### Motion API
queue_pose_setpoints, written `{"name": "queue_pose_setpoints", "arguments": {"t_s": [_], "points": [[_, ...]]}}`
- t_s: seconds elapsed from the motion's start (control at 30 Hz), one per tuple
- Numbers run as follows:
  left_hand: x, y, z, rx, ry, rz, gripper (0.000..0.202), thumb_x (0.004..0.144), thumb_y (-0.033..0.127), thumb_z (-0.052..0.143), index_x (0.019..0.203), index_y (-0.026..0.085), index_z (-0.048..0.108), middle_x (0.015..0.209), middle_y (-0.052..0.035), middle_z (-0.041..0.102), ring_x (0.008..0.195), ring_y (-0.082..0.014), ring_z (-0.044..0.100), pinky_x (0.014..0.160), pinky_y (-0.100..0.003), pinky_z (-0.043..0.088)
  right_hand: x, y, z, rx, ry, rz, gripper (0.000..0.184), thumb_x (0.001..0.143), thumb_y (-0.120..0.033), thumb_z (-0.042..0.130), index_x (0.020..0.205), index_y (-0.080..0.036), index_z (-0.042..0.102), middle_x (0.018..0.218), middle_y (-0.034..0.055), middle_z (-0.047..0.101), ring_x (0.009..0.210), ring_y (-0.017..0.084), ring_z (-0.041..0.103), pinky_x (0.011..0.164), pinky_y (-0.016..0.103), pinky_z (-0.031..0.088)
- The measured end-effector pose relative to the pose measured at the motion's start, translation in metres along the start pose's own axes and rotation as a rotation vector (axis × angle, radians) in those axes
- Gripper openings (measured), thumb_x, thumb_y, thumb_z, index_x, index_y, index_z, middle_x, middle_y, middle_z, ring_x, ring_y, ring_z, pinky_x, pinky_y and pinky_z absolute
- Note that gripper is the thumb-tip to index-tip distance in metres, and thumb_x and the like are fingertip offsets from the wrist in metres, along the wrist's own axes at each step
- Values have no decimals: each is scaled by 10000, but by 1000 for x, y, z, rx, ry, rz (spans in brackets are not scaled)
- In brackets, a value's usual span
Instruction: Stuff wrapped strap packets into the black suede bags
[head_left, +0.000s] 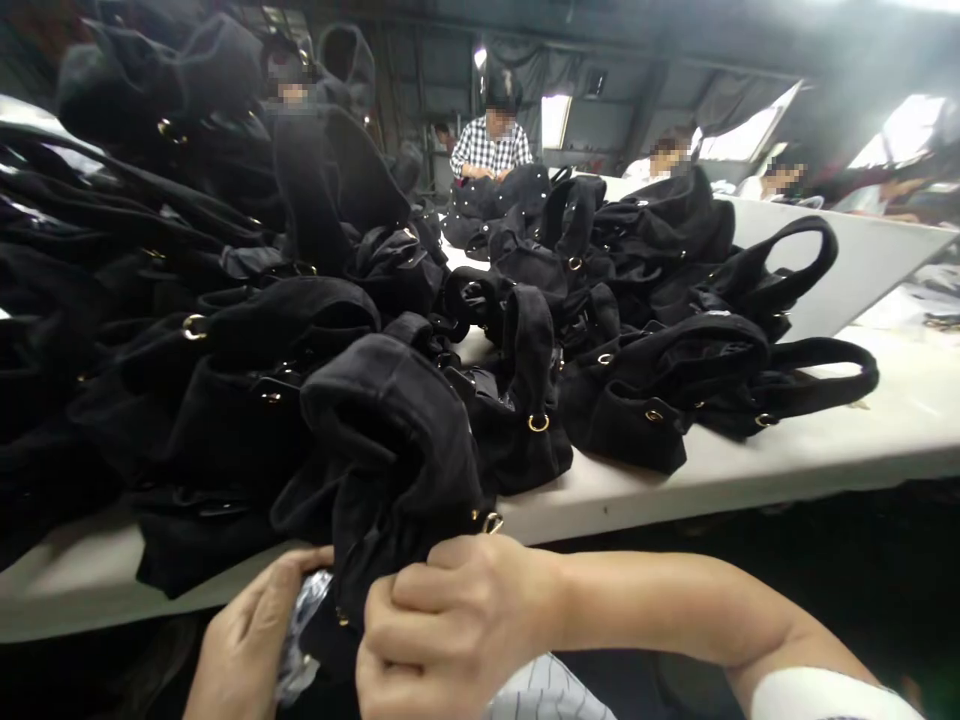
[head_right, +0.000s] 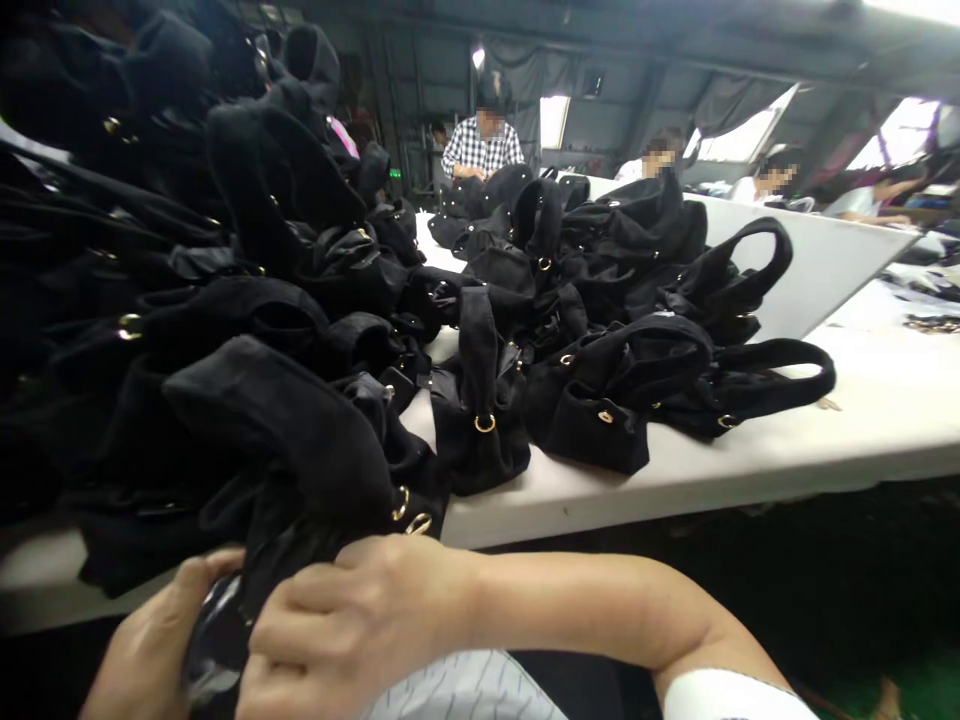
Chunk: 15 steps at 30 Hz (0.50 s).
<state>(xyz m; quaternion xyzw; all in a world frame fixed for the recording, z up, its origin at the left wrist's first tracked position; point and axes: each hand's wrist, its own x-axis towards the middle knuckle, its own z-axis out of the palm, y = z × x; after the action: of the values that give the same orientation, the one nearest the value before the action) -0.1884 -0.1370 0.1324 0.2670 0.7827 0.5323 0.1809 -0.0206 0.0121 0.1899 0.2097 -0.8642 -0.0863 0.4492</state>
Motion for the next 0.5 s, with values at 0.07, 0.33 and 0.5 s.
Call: {"name": "queue_pose_setpoints", "arguments": {"t_s": [0.07, 0.33, 0.5], "points": [[14, 4, 12, -22, -120, -2, 551, 746, 726, 604, 865, 201, 720, 835, -57, 744, 847, -267, 719, 677, -290, 603, -9, -4, 16, 78, -134, -18, 193, 884, -144, 548, 703, -207, 532, 667, -14, 575, 562, 109, 519, 443, 235, 327], [41, 22, 41, 192, -216, 80, 425, 648, 609, 698, 715, 191, 730, 644, -49, 697, 686, -263, 680, 541, -267, 513, -25, 2, 34, 149, -354, 71, 246, 979, -141, 456, 785, -189, 600, 738, -4, 619, 704, 151, 593, 544, 287, 420], [49, 22, 38, 222, -277, 97, 465, 671, 620, 650, 760, 175, 748, 781, -61, 747, 825, -293, 692, 699, -292, 534, -17, 18, -17, 580, -300, 356, 270, 955, -136, 526, 1209, -156, 617, 1244, 60, 657, 1001, 132, 652, 771, 229, 533]]}}
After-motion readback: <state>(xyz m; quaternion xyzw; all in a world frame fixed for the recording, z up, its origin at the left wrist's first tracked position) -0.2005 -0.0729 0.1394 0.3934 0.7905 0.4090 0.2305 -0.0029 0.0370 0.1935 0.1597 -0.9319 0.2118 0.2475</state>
